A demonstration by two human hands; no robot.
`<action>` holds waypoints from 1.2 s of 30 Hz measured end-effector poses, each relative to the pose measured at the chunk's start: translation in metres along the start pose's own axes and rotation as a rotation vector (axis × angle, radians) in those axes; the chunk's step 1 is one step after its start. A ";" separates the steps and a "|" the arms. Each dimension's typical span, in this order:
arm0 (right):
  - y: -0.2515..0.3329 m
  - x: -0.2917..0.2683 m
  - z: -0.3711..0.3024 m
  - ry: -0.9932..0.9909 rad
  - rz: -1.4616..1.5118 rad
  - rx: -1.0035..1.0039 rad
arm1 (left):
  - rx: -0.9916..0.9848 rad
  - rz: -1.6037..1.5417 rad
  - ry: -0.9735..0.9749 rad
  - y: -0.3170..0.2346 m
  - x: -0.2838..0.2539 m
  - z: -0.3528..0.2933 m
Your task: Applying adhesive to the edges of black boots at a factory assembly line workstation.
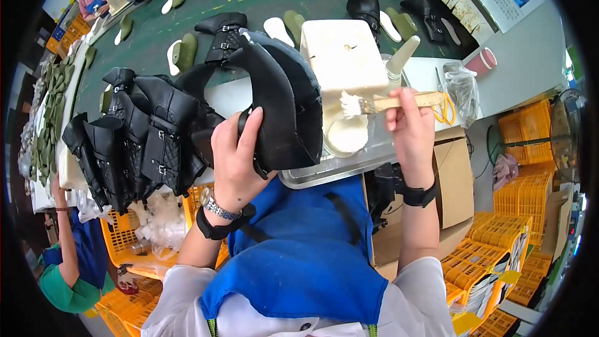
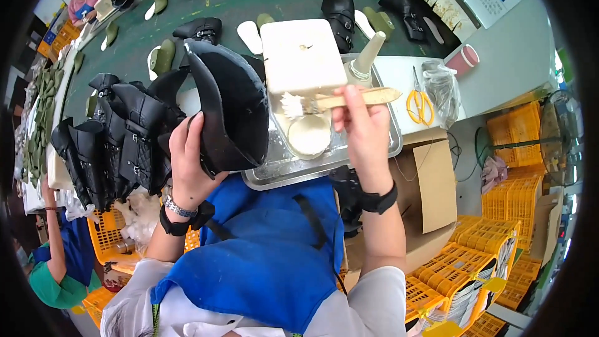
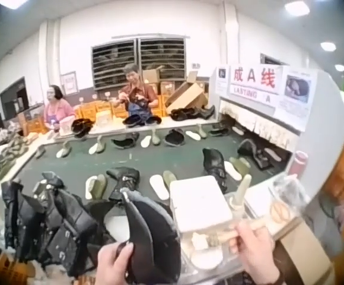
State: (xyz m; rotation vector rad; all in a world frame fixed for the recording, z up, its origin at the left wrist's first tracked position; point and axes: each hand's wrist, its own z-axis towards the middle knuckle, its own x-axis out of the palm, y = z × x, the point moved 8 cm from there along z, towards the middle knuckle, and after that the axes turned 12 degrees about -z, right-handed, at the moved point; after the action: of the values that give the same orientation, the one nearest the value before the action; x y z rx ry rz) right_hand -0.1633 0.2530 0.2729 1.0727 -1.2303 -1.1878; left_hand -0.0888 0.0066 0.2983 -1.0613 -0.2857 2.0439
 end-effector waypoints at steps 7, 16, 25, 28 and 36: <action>0.042 0.041 0.001 -0.045 -0.294 -0.349 | -0.007 0.068 0.031 -0.010 -0.001 0.003; 0.040 0.050 -0.012 0.063 -0.609 -0.318 | 0.031 0.154 0.046 -0.004 0.000 -0.001; 0.037 0.055 -0.004 0.029 -0.432 -0.374 | -0.010 0.189 0.025 -0.003 -0.007 -0.002; 0.031 0.060 -0.014 0.087 -0.463 -0.310 | 0.023 0.208 -0.016 0.003 -0.011 -0.004; 0.025 0.072 -0.020 0.319 -0.424 -0.171 | 0.058 0.283 -0.010 0.008 -0.013 -0.005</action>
State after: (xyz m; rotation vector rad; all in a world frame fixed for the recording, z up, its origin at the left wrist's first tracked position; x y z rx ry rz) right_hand -0.1434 0.1833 0.3041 1.3719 -0.6598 -1.3464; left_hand -0.0851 -0.0089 0.2989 -1.1063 -0.0832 2.2937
